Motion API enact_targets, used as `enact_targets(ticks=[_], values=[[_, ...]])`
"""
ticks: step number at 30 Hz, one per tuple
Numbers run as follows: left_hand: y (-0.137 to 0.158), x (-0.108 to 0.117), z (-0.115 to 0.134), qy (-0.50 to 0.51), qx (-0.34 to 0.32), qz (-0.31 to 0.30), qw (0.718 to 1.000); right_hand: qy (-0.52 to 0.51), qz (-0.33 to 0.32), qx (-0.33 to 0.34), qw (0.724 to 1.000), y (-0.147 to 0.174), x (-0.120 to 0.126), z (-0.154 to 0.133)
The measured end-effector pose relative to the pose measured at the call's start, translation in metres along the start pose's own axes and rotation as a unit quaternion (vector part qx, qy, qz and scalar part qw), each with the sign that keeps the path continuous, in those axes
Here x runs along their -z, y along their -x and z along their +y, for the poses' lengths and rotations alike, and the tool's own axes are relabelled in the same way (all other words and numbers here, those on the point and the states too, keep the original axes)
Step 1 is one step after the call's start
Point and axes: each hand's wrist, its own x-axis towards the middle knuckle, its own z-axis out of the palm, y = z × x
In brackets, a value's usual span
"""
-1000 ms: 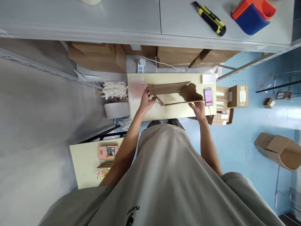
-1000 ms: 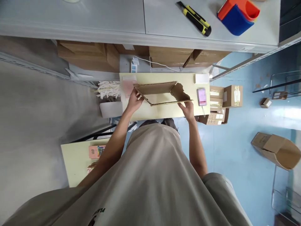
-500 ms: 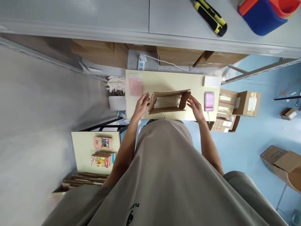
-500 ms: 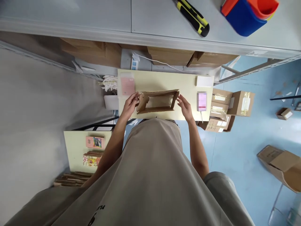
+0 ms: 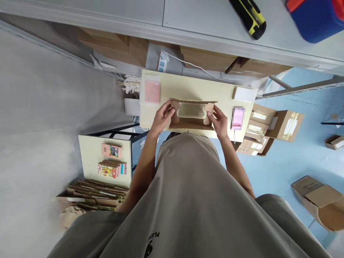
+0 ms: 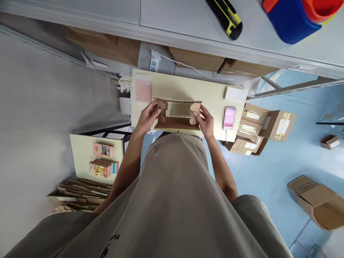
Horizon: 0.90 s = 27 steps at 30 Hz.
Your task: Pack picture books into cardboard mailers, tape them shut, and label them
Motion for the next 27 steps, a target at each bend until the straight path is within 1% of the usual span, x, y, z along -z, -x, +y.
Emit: enact_targets(ticks=[3,7,9,11,13,17,18,20,22,24,27], values=[[-0.009,-0.011,-0.007,-0.016,-0.014,0.026,0.999,-0.027,0.056,-0.016,0.998,-0.008,0.000,0.010],[-0.019,-0.025,-0.019,-0.044,-0.007,0.084,0.995,-0.011,0.082,-0.011,0.996,-0.016,-0.001,0.025],[-0.020,-0.028,-0.021,-0.042,-0.005,0.115,0.992,-0.008,0.083,0.000,0.997,-0.015,0.001,0.027],[-0.016,-0.024,-0.019,-0.036,-0.015,0.125,0.991,-0.009,0.064,0.016,0.998,-0.010,0.007,0.024],[-0.009,-0.013,-0.014,-0.034,-0.018,0.098,0.994,-0.007,0.026,0.027,0.999,-0.001,0.018,0.015],[0.011,0.017,-0.003,-0.042,0.008,-0.026,0.999,0.034,-0.088,0.010,0.996,0.018,0.040,-0.001],[0.015,0.022,0.000,-0.046,0.011,-0.055,0.997,0.048,-0.103,0.004,0.993,0.020,0.043,-0.003],[0.020,0.029,0.005,-0.054,0.011,-0.096,0.994,0.067,-0.101,0.002,0.993,0.022,0.044,-0.005],[0.020,0.027,0.010,-0.054,0.008,-0.110,0.992,0.085,-0.078,0.013,0.993,0.019,0.040,-0.005],[0.018,0.022,0.016,-0.057,-0.001,-0.098,0.994,0.121,-0.065,0.033,0.990,0.015,0.036,-0.004],[0.013,0.013,0.024,-0.081,-0.027,-0.073,0.994,0.186,-0.066,0.063,0.978,0.011,0.033,-0.006]])
